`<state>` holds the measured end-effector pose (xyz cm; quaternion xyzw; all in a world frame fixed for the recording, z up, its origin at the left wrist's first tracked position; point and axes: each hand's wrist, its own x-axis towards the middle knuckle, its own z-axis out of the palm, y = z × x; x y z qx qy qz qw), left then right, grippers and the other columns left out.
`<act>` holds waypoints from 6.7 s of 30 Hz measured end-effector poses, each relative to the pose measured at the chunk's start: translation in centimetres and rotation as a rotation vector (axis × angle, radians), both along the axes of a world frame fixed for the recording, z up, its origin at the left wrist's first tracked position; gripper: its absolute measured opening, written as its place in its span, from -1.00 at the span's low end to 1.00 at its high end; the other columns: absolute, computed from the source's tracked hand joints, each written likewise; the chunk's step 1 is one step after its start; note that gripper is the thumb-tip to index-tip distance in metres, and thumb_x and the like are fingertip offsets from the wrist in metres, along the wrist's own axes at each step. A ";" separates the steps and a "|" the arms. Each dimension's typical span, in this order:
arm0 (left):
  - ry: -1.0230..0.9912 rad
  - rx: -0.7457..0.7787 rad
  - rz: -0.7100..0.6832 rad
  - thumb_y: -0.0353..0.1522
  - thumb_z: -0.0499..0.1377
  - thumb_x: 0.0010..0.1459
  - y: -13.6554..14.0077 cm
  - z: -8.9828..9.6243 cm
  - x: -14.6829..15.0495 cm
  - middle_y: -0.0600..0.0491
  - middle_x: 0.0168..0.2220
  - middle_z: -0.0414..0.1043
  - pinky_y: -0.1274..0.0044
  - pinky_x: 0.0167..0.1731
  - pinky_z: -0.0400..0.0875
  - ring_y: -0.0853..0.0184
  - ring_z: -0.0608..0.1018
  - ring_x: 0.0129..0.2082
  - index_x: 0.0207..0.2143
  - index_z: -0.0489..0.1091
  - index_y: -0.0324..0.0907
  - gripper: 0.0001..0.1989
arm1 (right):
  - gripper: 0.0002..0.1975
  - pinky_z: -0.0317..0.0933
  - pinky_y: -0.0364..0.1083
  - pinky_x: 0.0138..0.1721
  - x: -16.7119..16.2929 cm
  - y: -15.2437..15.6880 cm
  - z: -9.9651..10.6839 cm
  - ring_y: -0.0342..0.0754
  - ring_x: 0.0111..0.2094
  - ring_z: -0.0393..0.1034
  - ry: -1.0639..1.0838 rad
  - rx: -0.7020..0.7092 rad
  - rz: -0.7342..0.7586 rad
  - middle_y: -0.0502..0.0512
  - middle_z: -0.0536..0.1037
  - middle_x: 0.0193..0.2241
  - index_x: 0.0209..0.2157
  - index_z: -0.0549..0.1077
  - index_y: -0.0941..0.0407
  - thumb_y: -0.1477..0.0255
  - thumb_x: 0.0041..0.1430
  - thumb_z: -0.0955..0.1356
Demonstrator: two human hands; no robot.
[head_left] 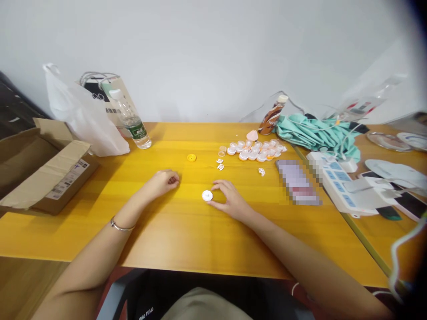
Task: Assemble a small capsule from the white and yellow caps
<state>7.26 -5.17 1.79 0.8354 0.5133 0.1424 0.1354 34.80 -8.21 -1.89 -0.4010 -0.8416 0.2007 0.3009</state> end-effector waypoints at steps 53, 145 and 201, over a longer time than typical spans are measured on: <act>-0.299 -0.033 -0.075 -0.19 0.19 0.05 -4.0 -2.7 7.6 0.02 -0.19 0.36 0.39 -0.17 0.23 0.25 0.37 -0.19 -0.15 0.36 -0.09 -0.69 | -0.83 0.19 -0.04 -0.27 0.8 0.2 -0.3 -0.06 -0.30 0.36 -0.088 0.282 0.165 0.06 0.54 -0.33 -0.28 0.45 0.05 0.48 0.20 0.23; -0.965 -0.107 -0.204 -0.42 0.21 0.06 -6.2 8.2 5.3 0.00 -0.19 0.45 0.56 -0.26 0.46 0.37 0.50 -0.26 -0.03 0.36 -0.09 -0.63 | -0.73 0.43 -0.16 -0.31 -1.5 -3.9 12.2 -0.16 -0.42 0.50 0.813 -0.672 0.046 -0.04 0.60 -0.41 -0.35 0.44 0.07 0.48 -0.19 0.48; -0.577 0.004 -0.281 -0.34 0.21 0.05 -5.8 4.8 7.3 0.02 -0.33 0.42 0.52 -0.29 0.36 0.39 0.46 -0.33 -0.16 0.43 -0.17 -0.74 | -0.77 0.39 -0.06 -0.20 -1.8 -4.0 5.9 -0.07 -0.39 0.52 0.897 -0.713 -0.070 -0.03 0.61 -0.45 -0.40 0.49 0.08 0.50 -0.23 0.47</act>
